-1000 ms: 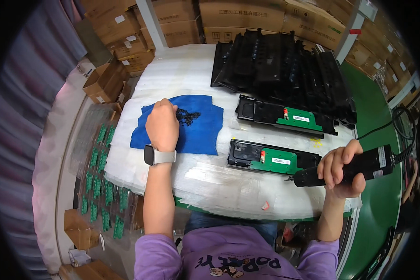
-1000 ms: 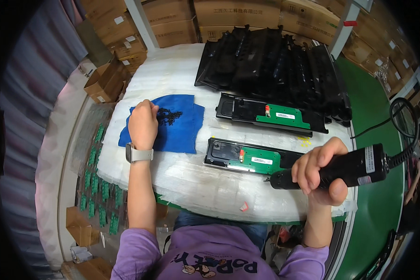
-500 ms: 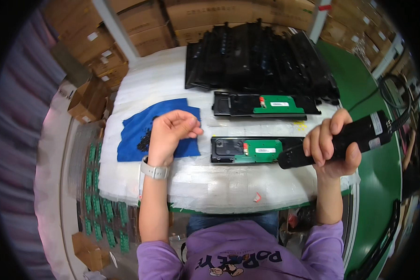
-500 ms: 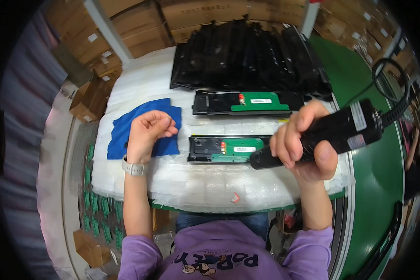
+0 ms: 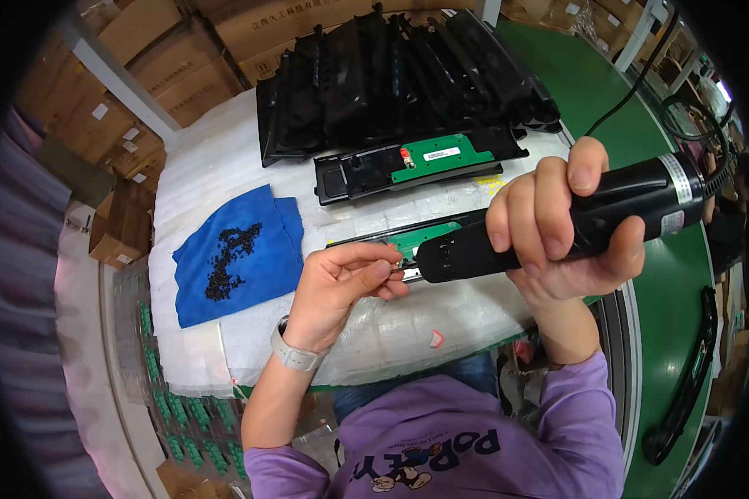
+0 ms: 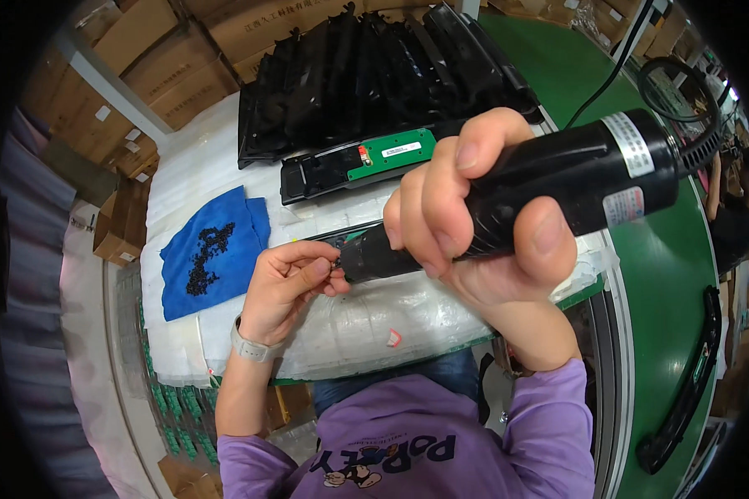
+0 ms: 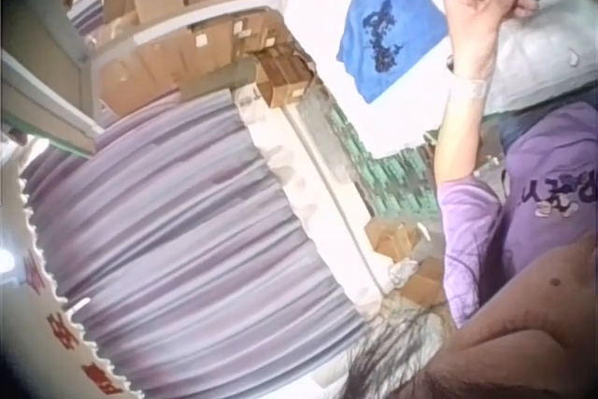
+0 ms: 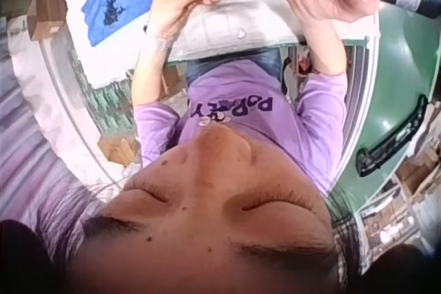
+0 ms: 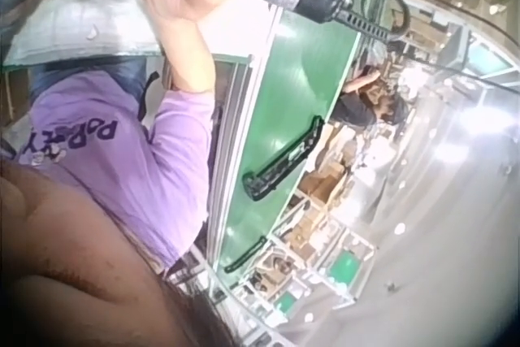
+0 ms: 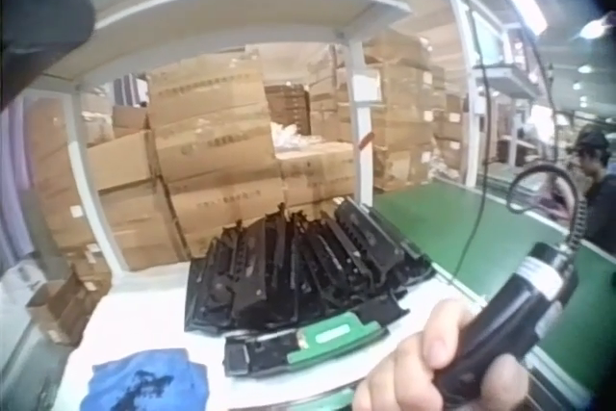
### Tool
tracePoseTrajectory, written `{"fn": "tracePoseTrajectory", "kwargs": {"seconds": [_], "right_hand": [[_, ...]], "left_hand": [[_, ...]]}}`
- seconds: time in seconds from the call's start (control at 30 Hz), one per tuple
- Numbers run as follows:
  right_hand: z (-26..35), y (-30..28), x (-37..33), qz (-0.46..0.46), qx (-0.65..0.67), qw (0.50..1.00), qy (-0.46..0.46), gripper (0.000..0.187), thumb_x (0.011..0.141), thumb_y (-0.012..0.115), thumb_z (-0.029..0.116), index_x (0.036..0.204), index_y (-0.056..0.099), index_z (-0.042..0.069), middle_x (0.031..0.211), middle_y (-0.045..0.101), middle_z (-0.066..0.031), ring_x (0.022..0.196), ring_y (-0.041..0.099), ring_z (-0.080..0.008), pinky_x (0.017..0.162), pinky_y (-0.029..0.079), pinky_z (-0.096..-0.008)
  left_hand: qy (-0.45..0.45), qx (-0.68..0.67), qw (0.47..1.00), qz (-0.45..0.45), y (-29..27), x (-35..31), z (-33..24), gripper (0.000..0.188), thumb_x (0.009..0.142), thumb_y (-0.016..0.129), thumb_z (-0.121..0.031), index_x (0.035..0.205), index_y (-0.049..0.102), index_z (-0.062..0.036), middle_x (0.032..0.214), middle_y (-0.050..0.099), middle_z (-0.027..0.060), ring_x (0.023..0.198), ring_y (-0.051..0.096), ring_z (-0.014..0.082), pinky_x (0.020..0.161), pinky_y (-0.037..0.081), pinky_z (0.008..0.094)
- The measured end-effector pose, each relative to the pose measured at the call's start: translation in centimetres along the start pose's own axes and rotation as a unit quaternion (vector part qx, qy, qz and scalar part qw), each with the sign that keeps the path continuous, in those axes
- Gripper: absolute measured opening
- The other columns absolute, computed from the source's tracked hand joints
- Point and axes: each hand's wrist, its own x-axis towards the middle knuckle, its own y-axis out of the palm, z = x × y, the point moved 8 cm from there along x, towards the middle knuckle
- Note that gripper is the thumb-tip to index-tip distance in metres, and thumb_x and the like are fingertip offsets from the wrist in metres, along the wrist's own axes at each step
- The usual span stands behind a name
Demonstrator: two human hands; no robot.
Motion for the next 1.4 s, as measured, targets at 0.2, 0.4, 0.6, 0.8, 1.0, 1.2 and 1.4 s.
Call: {"fn": "tracePoseTrajectory", "kwargs": {"seconds": [0.2, 0.4, 0.6, 0.8, 1.0, 1.2, 1.4], "right_hand": [[-0.6, -0.3, -0.3, -0.009, -0.005, 1.000, 0.020, 0.041, 0.084, 0.055, 0.042, 0.100, 0.043, 0.007, 0.062, 0.048, 0.0006, 0.045, 0.046, -0.0099, 0.056, 0.043, -0.0299], [-0.8, -0.7, -0.5, -0.038, -0.009, 0.999, 0.027, 0.043, 0.081, 0.054, 0.044, 0.100, 0.043, 0.007, 0.058, 0.047, -0.0018, 0.042, 0.043, -0.0123, 0.052, 0.043, -0.0308], [-1.2, -1.7, 0.2, -0.030, -0.008, 0.996, 0.080, 0.037, 0.084, 0.053, 0.037, 0.098, 0.043, 0.005, 0.061, 0.046, -0.0009, 0.045, 0.042, -0.0098, 0.053, 0.041, -0.0289], [-2.5, -3.4, -0.2, -0.069, -0.235, 0.955, 0.165, 0.032, 0.077, 0.057, 0.025, 0.092, 0.042, 0.001, 0.055, 0.042, -0.0029, 0.039, 0.037, -0.0099, 0.039, 0.032, -0.0230], [-2.8, -3.7, -0.2, -0.088, -0.256, 0.945, 0.182, 0.030, 0.075, 0.057, 0.022, 0.090, 0.042, 0.001, 0.054, 0.041, -0.0033, 0.038, 0.037, -0.0104, 0.037, 0.031, -0.0229], [-3.7, -3.2, -0.3, -0.080, -0.280, 0.934, 0.205, 0.026, 0.071, 0.063, 0.017, 0.078, 0.044, 0.002, 0.053, 0.047, -0.0057, 0.039, 0.043, -0.0110, 0.036, 0.034, -0.0225], [-4.3, -2.6, -0.1, -0.074, -0.253, 0.942, 0.206, 0.022, 0.067, 0.070, 0.011, 0.072, 0.051, 0.002, 0.057, 0.051, -0.0016, 0.046, 0.047, -0.0067, 0.042, 0.038, -0.0209]], "left_hand": [[0.021, 0.026, 0.999, -0.007, -0.1, 0.0, 0.1, 0.016, 0.082, 0.060, 0.000, 0.097, 0.061, 0.0041, 0.085, 0.064, 0.0123, 0.076, 0.064, 0.0186, 0.066, 0.051, 0.0249], [0.016, 0.056, 0.998, 0.008, 0.0, 0.0, 0.1, 0.014, 0.083, 0.057, 0.000, 0.096, 0.060, 0.0039, 0.084, 0.064, 0.0122, 0.076, 0.065, 0.0193, 0.064, 0.050, 0.0247], [0.117, 0.208, 0.964, -0.114, -1.0, 0.1, -2.2, 0.018, 0.091, 0.049, -0.011, 0.098, 0.059, 0.0027, 0.080, 0.064, 0.0092, 0.074, 0.064, 0.0160, 0.063, 0.048, 0.0224], [0.097, 0.203, 0.965, -0.134, -3.0, 0.0, -2.4, 0.015, 0.086, 0.056, -0.008, 0.097, 0.058, 0.0021, 0.078, 0.063, 0.0086, 0.070, 0.063, 0.0137, 0.060, 0.047, 0.0209], [0.090, 0.192, 0.970, -0.117, -2.0, 0.2, -1.7, 0.016, 0.084, 0.059, -0.007, 0.097, 0.058, 0.0032, 0.082, 0.064, 0.0104, 0.072, 0.064, 0.0148, 0.062, 0.047, 0.0210], [0.081, 0.204, 0.970, -0.104, -1.8, 0.6, -1.1, 0.016, 0.087, 0.056, -0.008, 0.097, 0.057, 0.0032, 0.082, 0.064, 0.0103, 0.072, 0.064, 0.0147, 0.062, 0.047, 0.0203], [0.064, 0.152, 0.980, -0.109, -2.7, 0.9, -0.3, 0.019, 0.091, 0.049, -0.018, 0.093, 0.057, -0.0007, 0.065, 0.055, 0.0013, 0.057, 0.054, 0.0096, 0.054, 0.041, 0.0194]]}}
